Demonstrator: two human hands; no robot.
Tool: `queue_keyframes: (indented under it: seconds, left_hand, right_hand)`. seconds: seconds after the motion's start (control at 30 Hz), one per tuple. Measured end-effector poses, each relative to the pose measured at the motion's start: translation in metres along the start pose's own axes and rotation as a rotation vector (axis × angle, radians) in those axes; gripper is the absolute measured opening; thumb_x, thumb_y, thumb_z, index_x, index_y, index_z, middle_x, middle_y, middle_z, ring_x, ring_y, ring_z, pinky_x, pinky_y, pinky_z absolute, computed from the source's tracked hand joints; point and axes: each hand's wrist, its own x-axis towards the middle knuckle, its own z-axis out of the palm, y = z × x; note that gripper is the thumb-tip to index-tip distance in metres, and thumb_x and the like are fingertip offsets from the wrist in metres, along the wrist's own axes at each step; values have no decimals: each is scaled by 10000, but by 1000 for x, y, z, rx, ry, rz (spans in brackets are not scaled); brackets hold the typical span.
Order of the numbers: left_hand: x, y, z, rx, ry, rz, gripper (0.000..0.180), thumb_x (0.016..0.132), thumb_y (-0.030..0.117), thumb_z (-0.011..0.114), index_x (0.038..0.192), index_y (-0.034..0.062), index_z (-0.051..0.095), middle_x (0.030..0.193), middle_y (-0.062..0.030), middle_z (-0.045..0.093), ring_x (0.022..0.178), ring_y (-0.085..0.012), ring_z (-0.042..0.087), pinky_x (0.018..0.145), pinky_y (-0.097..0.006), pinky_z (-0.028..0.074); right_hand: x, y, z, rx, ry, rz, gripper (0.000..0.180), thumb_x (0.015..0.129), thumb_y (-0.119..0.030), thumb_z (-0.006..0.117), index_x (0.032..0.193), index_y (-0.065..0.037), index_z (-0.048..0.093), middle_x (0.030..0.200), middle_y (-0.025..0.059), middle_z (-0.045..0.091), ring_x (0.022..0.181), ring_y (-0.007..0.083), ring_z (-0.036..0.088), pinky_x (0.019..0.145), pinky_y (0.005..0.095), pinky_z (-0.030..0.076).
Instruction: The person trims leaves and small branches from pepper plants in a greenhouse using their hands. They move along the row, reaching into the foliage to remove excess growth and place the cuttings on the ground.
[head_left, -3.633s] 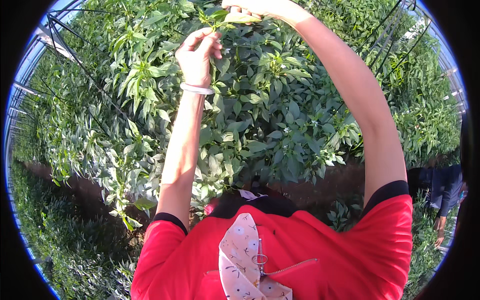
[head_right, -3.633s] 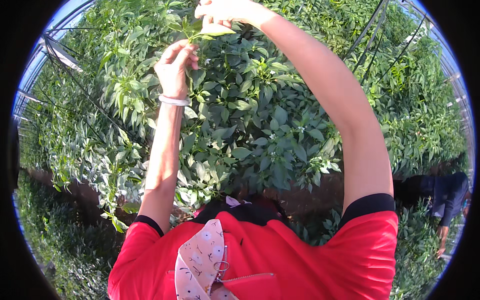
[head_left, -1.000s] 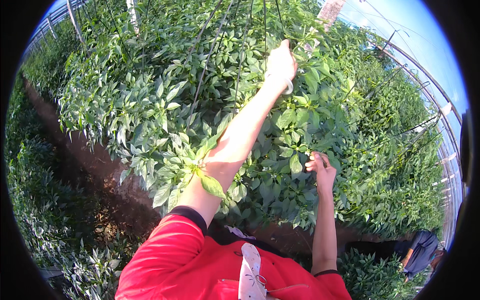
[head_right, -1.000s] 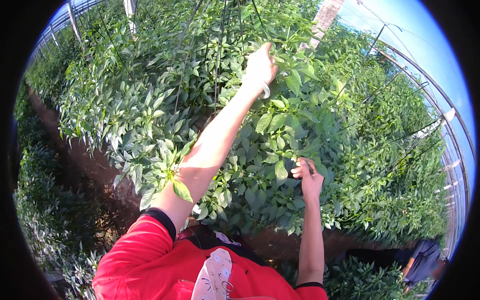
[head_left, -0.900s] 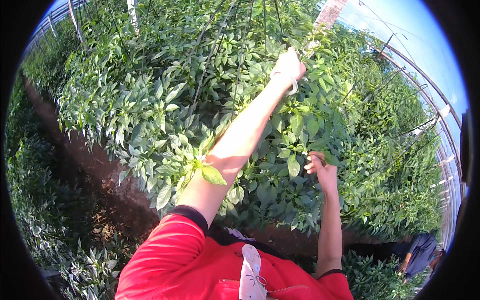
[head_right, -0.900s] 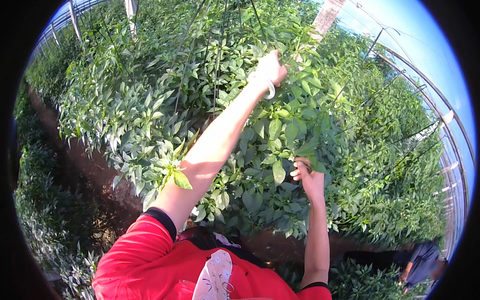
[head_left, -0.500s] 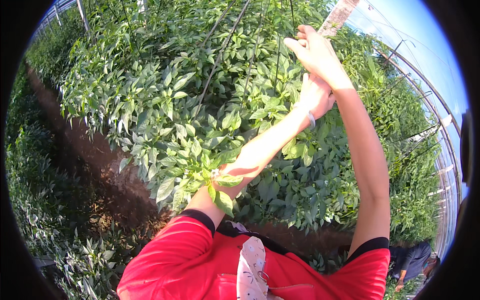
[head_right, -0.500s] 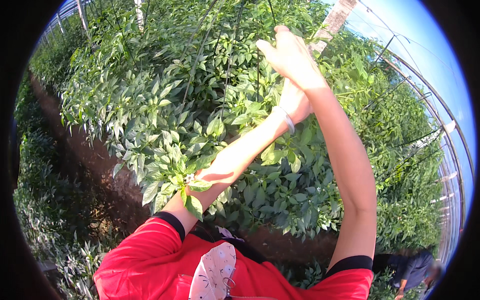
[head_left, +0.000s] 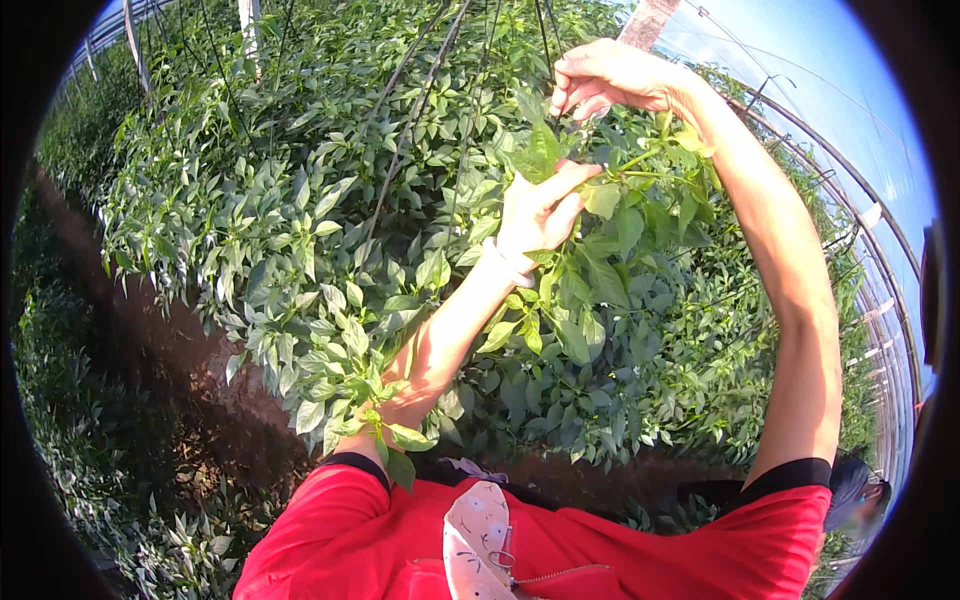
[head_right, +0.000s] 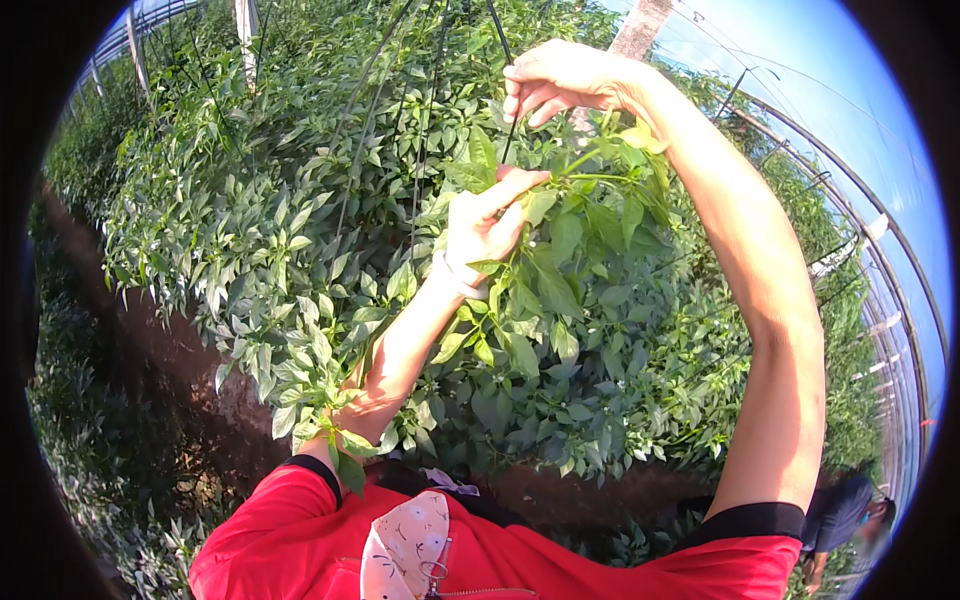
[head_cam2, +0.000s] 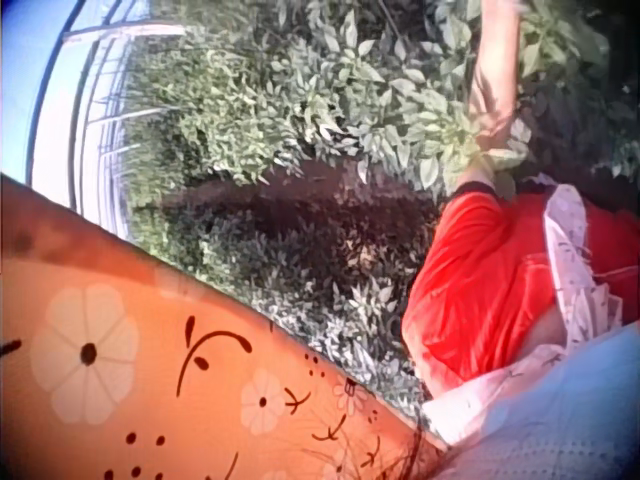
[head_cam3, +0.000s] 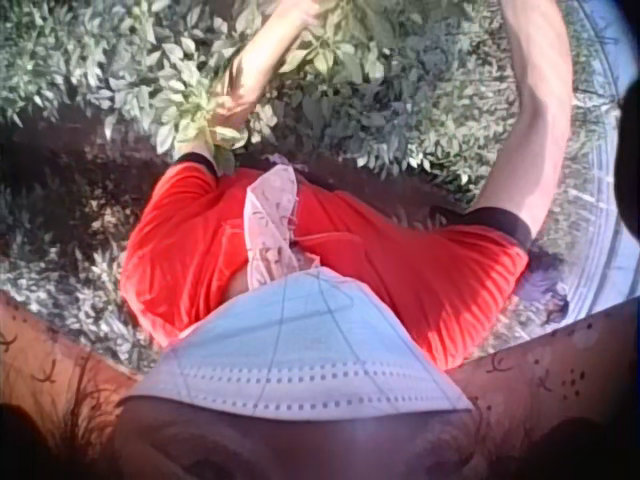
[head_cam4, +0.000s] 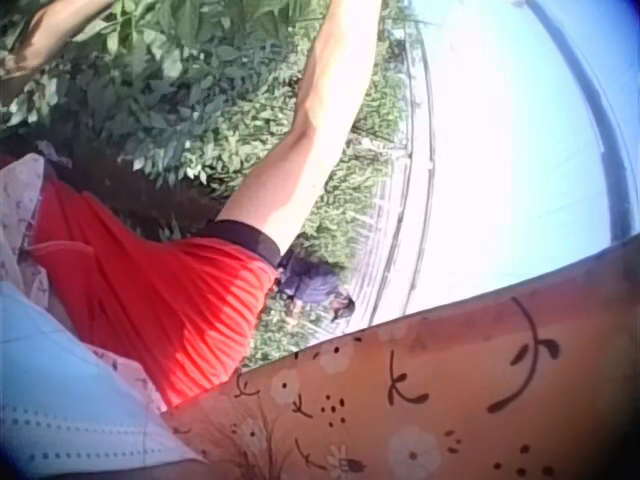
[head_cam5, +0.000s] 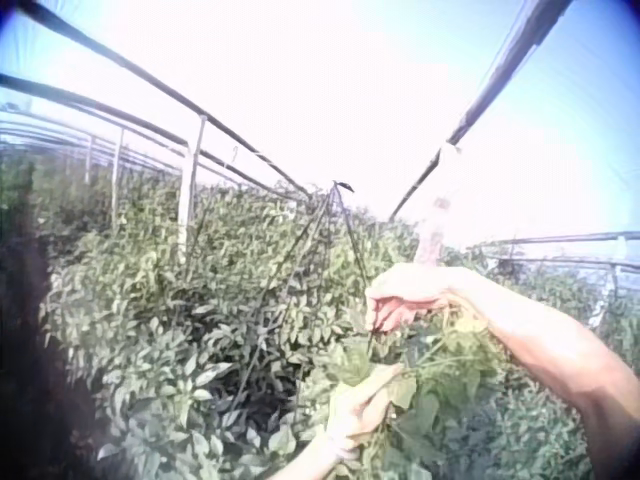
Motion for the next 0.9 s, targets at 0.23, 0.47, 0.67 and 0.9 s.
queue_keyframes:
  seconds: [0.23,0.47,0.67,0.9]
  left_hand:
    - [29,-13,-5,-245,500,-474,184,838,81,769,970,-47,761,706,-3,686,624,-23,524,555,-199,390]
    - [57,-46,-2,-389,492,-553,180,795,117,819,932,7,777,731,3,691,597,-24,530,530,-193,369]
    - [67,-36,-5,-742,386,-470,144,821,43,755,960,6,752,784,-4,696,647,-63,598,580,-224,459]
    - [74,-31,-21,-636,-55,-705,78,864,73,723,898,4,721,765,-34,675,621,-93,596,550,-240,455]
  right_hand:
    - [4,27,19,51,222,-197,243,995,-255,596,1033,-26,667,971,61,662,830,145,613,735,308,573]
    - [-6,16,28,84,340,-118,234,969,-240,618,1071,-43,694,931,92,721,707,129,610,669,245,501]
    - [-3,16,41,104,382,-272,254,942,-260,636,1050,-36,689,1035,58,718,847,93,608,742,239,465]
    - [-9,4,30,-1149,621,-468,423,983,-427,553,1064,-26,663,1083,134,700,1003,341,665,882,421,525]
